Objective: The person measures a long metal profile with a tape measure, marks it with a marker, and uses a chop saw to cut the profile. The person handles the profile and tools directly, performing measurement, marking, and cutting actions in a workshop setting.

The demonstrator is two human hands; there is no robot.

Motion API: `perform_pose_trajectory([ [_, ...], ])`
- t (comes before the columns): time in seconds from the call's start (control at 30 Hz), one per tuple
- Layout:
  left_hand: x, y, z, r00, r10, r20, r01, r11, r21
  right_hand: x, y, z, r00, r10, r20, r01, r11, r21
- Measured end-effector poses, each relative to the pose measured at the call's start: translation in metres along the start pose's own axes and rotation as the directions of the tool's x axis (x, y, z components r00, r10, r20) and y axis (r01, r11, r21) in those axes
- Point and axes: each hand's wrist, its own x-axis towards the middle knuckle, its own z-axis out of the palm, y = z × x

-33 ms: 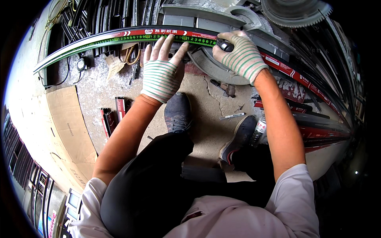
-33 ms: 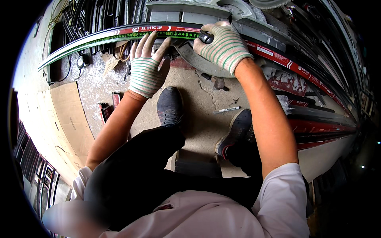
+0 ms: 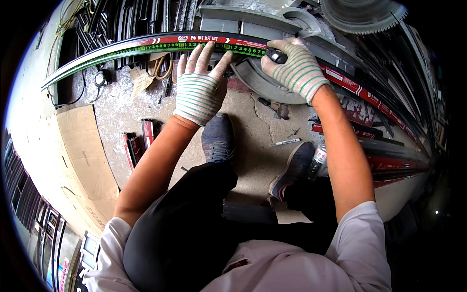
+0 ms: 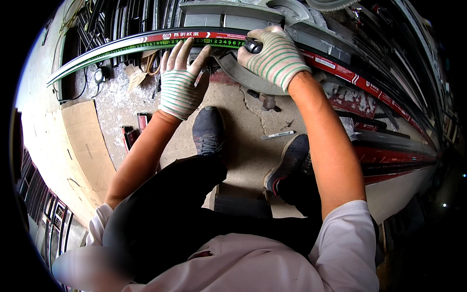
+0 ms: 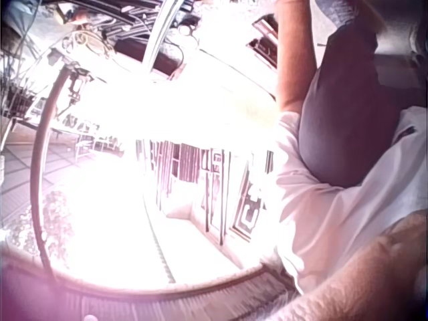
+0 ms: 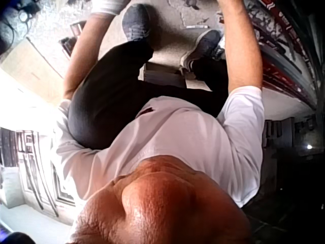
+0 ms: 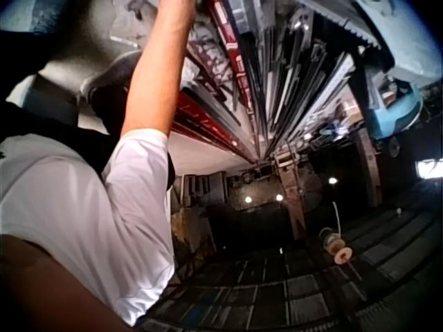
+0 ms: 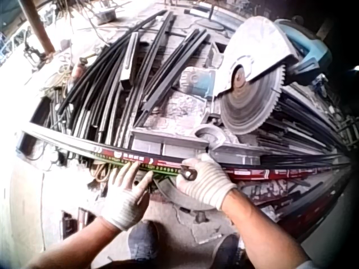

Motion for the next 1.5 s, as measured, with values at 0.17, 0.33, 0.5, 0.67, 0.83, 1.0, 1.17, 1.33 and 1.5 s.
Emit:
perform_pose_trajectory([
  [0.17,0.004,0.004,0.001,1.000,-0.013,0.023,0.012,1.000,0.024,0.000,0.000,-0.002,1.000,-0.020,0.009,0.020,1.000,-0.001],
  [0.33,0.007,0.004,0.004,0.999,-0.017,0.028,0.015,0.999,0.041,-0.001,0.000,-0.001,1.000,-0.002,0.002,0.002,1.000,-0.010],
  [0.5,0.010,0.005,0.005,0.999,-0.015,0.043,0.013,0.998,0.062,-0.001,0.000,0.000,1.000,-0.005,0.008,0.005,1.000,-0.014],
  [0.67,0.012,0.010,0.006,0.998,-0.029,0.047,0.028,0.999,0.029,0.000,0.001,-0.001,1.000,-0.014,0.012,0.014,1.000,-0.022],
  [0.83,0.016,0.015,0.009,0.994,-0.053,0.100,0.046,0.996,0.075,0.001,0.003,0.001,1.000,-0.021,0.005,0.021,0.999,-0.031],
  [1.0,0.023,0.023,0.012,0.990,-0.067,0.122,0.060,0.996,0.065,0.001,0.003,0.000,0.999,-0.048,-0.001,0.048,0.998,-0.037],
  [1.17,0.024,0.029,0.014,0.986,-0.070,0.148,0.061,0.996,0.061,0.001,0.001,0.000,1.000,-0.019,0.000,0.019,1.000,-0.004],
  [1.33,0.025,0.034,0.017,0.981,-0.076,0.178,0.063,0.995,0.077,0.001,0.003,0.000,1.000,-0.013,0.006,0.013,1.000,-0.012],
  [1.5,0.027,0.037,0.017,0.980,-0.097,0.173,0.085,0.994,0.072,0.001,0.009,0.003,0.999,-0.033,-0.014,0.033,0.999,-0.019],
])
